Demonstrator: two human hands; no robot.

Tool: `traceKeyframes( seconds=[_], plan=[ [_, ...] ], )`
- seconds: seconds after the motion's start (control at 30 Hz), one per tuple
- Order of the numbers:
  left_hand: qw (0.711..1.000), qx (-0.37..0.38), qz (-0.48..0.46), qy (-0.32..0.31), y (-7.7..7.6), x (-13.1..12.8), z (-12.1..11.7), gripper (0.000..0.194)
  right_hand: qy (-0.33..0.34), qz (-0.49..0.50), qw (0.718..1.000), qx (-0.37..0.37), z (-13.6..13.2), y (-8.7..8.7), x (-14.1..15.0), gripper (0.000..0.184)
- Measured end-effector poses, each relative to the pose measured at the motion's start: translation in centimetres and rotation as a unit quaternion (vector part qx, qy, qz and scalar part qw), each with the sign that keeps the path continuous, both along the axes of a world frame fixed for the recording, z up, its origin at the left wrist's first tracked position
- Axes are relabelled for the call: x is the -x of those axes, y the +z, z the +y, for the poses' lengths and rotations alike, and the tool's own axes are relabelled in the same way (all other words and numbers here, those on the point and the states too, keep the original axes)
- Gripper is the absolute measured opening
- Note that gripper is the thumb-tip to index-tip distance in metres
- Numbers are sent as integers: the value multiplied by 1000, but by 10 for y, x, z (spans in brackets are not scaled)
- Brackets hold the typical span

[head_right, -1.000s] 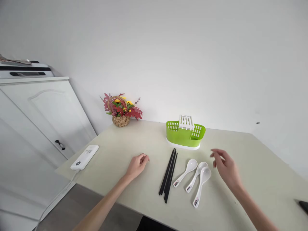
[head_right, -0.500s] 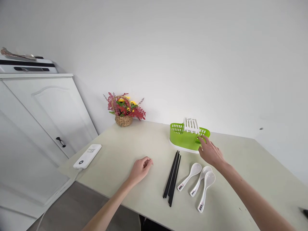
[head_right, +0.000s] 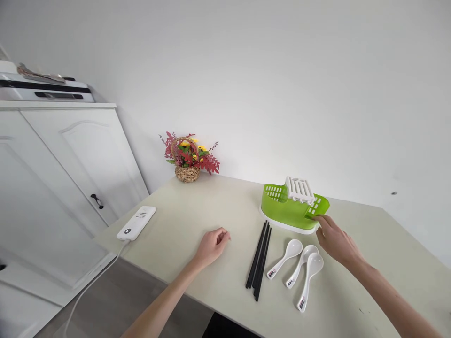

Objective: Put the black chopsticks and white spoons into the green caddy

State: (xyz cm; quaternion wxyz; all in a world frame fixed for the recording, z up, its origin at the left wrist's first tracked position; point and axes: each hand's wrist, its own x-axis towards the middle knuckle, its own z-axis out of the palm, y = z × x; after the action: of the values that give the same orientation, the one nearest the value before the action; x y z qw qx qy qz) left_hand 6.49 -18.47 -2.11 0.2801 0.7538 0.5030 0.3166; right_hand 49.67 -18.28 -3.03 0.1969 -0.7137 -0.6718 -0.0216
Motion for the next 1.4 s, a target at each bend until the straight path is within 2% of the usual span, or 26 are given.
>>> traceKeyframes(
  seconds=[0.07, 0.23, 0.33, 0.43, 0.5, 0.6, 0.67, 0.87, 1.03, 1.17, 1.4],
  plan=[
    [1000, -8, 4, -3, 0, 0, -1, 40, -5, 19, 1000, -8, -9, -3, -3, 52],
    [999, -24, 32, -14, 1, -1, 0, 39, 2, 104, 991, -85, -48, -10, -4, 71],
    [997, -32, 68, -17, 2, -4, 0, 38, -52, 192, 977, -72, -77, -22, -1, 69],
    [993, -44, 111, -17, 1, -11, -4, 37, -95, 303, 947, -42, -102, -39, -1, 68],
    [989, -53, 135, -15, 0, -18, -9, 36, -129, 362, 923, -39, -114, -48, -1, 63],
    [986, -65, 152, -22, -1, -34, -17, 35, -191, 393, 898, -54, -126, -54, 4, 50],
    [984, -70, 159, -25, -1, -47, -23, 35, -205, 401, 891, -63, -130, -53, 10, 47],
    [978, -79, 187, -48, 4, -76, -29, 33, -187, 409, 890, -73, -131, -48, 23, 47],
    [967, -54, 241, -59, 13, -75, -30, 26, -190, 408, 890, -73, -130, -48, 23, 46],
    [948, -52, 308, -64, 21, -75, -29, 24, -190, 420, 884, -78, -130, -49, 23, 45],
    [905, -107, 408, -63, 23, -89, -30, 31, -169, 436, 878, -103, -125, -58, 18, 43]
  ],
)
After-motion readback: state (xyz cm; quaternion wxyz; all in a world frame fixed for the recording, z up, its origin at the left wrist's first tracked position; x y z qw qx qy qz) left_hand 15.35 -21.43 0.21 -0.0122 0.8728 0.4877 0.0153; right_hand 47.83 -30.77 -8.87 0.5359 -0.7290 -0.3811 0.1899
